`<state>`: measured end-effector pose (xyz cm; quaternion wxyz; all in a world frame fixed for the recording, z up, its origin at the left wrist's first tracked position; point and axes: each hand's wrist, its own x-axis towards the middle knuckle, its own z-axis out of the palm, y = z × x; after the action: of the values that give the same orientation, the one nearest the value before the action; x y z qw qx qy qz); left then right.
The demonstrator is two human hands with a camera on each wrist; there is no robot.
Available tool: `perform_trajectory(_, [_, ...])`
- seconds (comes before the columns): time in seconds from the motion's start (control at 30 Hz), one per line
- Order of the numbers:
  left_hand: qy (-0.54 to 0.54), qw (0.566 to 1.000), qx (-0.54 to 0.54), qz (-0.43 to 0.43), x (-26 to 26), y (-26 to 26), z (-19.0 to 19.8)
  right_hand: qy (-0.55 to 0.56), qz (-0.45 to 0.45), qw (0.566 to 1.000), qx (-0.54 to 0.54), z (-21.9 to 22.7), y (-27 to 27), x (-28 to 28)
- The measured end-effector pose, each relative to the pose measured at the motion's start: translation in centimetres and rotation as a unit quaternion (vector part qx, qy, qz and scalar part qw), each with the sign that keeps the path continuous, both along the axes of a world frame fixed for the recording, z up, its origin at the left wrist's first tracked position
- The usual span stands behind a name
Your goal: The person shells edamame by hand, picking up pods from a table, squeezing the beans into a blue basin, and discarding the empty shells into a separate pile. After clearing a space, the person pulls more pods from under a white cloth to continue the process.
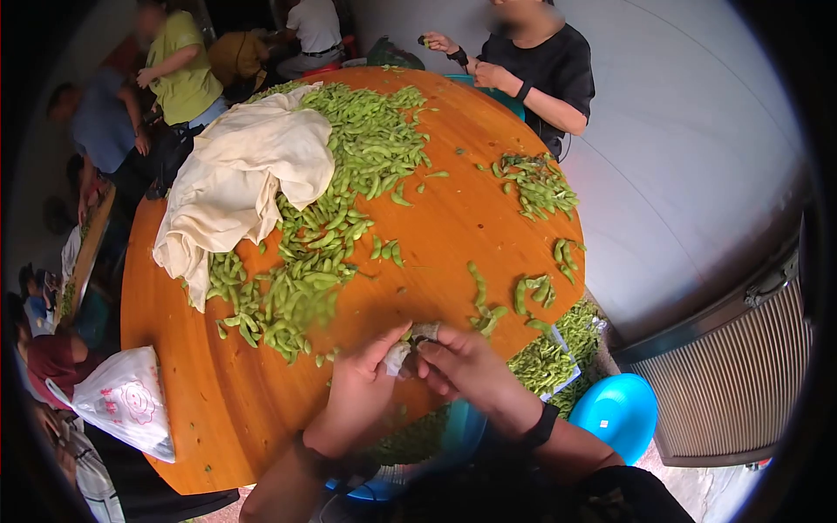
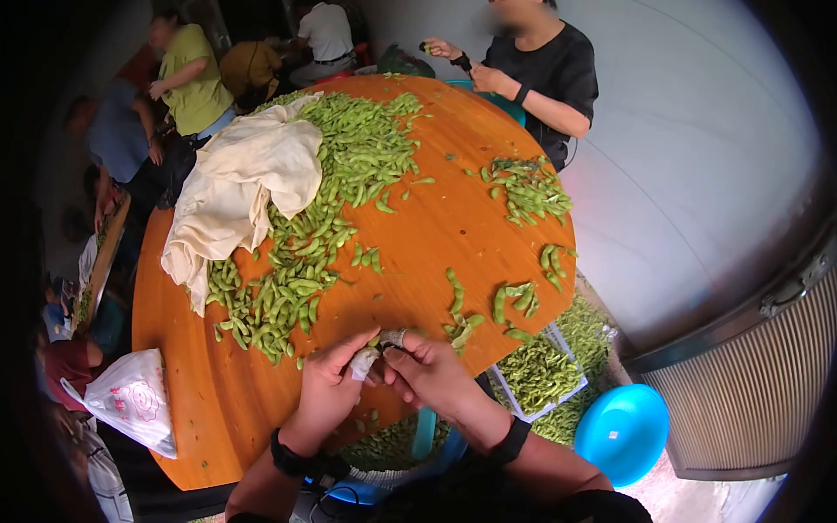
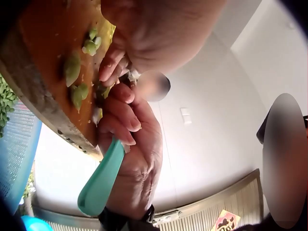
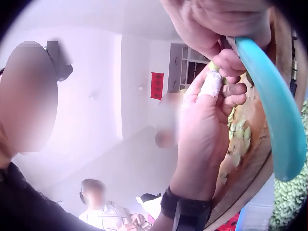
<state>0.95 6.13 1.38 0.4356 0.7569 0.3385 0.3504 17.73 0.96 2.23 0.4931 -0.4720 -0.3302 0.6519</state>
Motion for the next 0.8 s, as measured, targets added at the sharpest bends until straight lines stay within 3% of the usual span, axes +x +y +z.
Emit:
perform_trajectory(0.2, [0.026,0.999,0.038,0.011,-0.4,0.4,-0.5,-0.073,0.060,0.995,0.007,1.8,-0.3,0.2])
perform_trajectory(0.37, [0.075,0.980,0.183,0.028,-0.5,0.4,-0.2,-0.071,0.048,0.996,0.031,0.6,-0.3,-0.4])
perform_trajectory(0.6, [0.069,0.986,0.150,0.021,-0.8,0.5,-0.6,-0.094,0.006,0.994,0.053,-0.4,-0.1,-1.2])
perform_trajectory(0.8, [0.039,0.997,0.060,-0.012,-1.2,0.6,-0.5,-0.073,-0.005,0.996,0.047,-0.5,0.0,-1.3])
